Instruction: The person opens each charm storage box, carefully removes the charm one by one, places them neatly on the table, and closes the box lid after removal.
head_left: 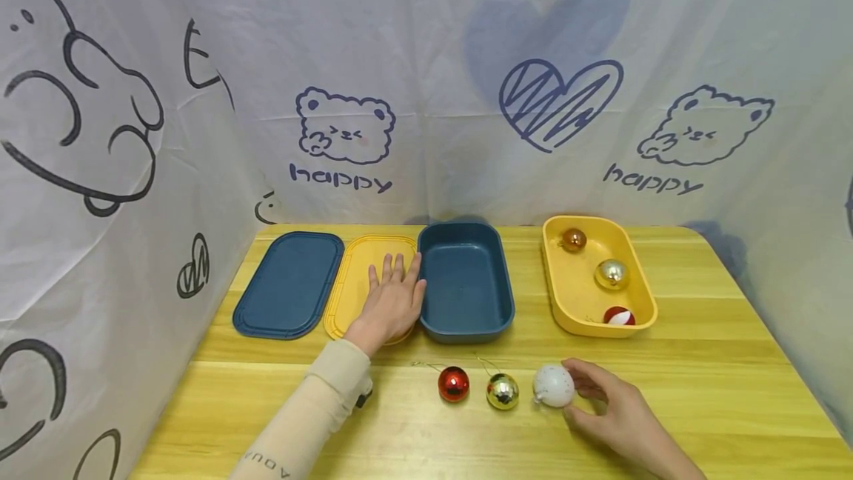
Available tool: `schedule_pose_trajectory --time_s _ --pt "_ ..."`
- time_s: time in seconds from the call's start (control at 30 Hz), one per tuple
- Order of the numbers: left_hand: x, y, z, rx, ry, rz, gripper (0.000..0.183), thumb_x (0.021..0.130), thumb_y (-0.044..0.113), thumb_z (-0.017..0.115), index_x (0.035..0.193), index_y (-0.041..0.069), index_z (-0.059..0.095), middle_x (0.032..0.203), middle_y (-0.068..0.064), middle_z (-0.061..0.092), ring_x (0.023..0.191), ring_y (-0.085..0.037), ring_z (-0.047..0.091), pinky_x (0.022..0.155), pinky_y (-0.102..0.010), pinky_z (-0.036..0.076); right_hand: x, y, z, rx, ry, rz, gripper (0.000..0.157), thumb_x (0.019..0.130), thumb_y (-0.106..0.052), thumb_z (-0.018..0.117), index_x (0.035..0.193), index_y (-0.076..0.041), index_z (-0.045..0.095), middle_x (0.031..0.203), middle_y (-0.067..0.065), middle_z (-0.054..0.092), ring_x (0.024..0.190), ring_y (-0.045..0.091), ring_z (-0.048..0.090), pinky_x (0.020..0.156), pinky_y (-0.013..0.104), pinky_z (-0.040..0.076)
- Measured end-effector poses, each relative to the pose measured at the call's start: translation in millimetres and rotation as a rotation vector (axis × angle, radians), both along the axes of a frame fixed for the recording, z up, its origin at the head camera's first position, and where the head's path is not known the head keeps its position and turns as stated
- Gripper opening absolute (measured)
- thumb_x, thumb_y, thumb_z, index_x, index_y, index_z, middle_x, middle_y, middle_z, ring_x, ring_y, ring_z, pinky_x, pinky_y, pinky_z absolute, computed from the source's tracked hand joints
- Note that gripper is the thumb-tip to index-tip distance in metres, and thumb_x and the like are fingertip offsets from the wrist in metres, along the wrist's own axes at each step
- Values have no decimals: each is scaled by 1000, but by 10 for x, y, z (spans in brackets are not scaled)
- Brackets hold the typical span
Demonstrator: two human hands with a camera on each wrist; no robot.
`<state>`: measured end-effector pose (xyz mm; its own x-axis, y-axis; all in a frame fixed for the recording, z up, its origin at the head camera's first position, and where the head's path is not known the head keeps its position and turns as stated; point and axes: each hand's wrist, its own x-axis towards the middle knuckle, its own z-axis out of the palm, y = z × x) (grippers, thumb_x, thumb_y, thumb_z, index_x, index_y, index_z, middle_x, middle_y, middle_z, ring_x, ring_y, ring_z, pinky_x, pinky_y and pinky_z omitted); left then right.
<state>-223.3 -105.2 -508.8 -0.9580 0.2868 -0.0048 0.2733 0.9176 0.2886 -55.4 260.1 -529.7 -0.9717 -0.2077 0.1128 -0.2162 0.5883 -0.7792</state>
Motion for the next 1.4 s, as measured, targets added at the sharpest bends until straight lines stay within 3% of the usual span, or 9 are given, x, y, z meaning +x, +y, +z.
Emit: schedule_pose_trajectory --time_s 0.17,0.63,0.73,0.97,1.2,1.4 --pt "-2 1 -1 -5 -1 0 61 116 43 24 171 18 16 173 -26 22 163 -47 12 129 -69 8 -1 2 13 -2 -2 0 61 83 -6 88 139 -4 64 124 8 74 110 1 67 89 26 61" --pt "-13 20 -6 0 -4 8 61 116 41 28 171 18 17 173 -25 22 163 -46 12 129 -68 7 -25 9 59 4 -117 -21 59 87 -7 85 141 -4 64 134 11 71 119 23 70 95 26 60" --pt "-15 21 -6 3 -3 9 61 116 41 29 171 19 17 173 -25 22 163 -46 12 129 -68 7 -25 15 48 3 -79 -24 56 87 -6 85 139 -4 65 132 11 72 117 17 71 94 26 60" --pt "-15 17 -4 -9 1 2 61 116 43 26 171 18 18 173 -26 21 163 -46 12 129 -68 7 -103 69 99 17 140 -21 49 86 -2 86 132 -2 69 120 12 76 105 3 70 86 28 63" --pt "-10 43 11 -20 22 -5 62 115 45 26 171 16 19 173 -27 19 163 -46 11 130 -68 6 -265 196 300 39 195 -85 40 91 -4 82 129 -4 71 115 11 77 102 -2 69 87 17 59" --pt "-7 182 108 -19 56 -70 65 115 49 28 170 15 22 173 -29 18 163 -47 9 129 -70 6 -440 295 394 7 228 -130 35 94 -7 79 128 -3 71 112 16 77 98 -6 68 85 9 54"
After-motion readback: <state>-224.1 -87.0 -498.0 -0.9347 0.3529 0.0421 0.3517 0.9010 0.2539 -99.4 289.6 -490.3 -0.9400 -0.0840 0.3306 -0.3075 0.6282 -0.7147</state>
